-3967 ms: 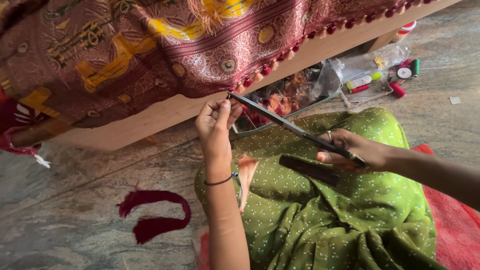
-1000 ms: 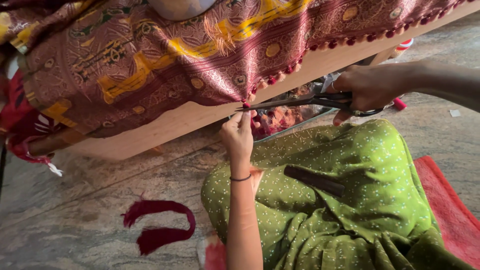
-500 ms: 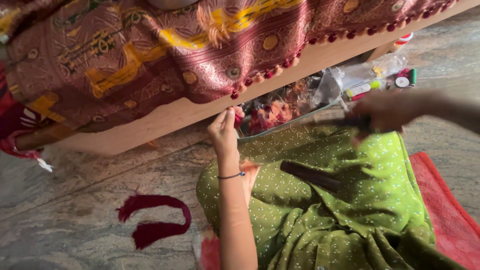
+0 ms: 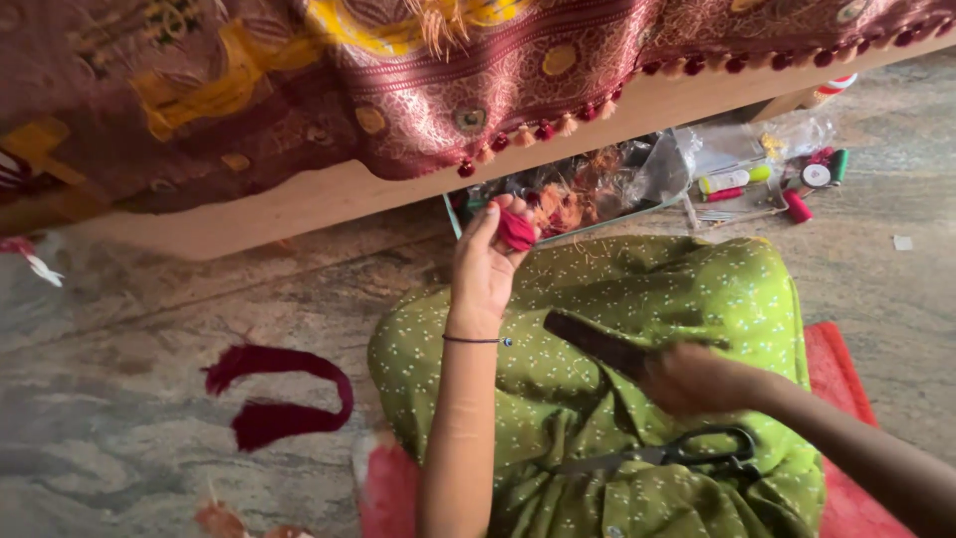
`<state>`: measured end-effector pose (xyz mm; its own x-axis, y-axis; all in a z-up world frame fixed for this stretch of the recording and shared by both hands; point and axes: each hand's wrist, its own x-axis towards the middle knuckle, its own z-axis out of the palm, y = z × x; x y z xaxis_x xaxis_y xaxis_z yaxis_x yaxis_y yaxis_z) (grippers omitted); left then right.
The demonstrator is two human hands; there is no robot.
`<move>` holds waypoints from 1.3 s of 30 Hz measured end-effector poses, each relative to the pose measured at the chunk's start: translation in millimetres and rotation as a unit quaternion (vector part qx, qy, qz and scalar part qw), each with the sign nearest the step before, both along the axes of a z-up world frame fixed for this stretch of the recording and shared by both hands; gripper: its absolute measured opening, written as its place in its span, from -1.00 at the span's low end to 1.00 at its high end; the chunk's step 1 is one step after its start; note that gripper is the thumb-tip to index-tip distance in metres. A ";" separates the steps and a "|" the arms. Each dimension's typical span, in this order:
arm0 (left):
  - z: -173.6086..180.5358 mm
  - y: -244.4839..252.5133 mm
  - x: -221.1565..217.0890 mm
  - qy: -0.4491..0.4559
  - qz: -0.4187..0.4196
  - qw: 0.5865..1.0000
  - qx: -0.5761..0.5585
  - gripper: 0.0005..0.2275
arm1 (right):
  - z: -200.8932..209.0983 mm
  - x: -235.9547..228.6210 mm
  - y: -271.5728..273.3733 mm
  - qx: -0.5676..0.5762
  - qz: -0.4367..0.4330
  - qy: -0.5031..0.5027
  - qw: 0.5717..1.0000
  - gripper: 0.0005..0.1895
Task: Tying decorative tassels and fabric strips to the edge of a cloth.
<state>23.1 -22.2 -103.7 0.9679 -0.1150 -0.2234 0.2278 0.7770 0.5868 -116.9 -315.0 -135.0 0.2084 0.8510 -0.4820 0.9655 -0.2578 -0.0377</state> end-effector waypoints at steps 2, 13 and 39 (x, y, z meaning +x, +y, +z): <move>-14.5 -12.8 -1.9 0.018 -0.010 1.000 -0.014 -0.80 | 17.7 29.5 23.3 0.183 -0.246 0.045 0.951 -0.81; -116.5 -11.5 28.9 0.123 -0.022 0.992 -0.031 -0.82 | -34.9 74.9 113.0 0.362 -0.546 0.201 0.729 -0.65; -121.3 14.8 75.1 -0.167 0.102 0.685 0.702 -0.79 | -98.4 -40.2 133.2 0.156 -0.448 0.369 0.799 -0.38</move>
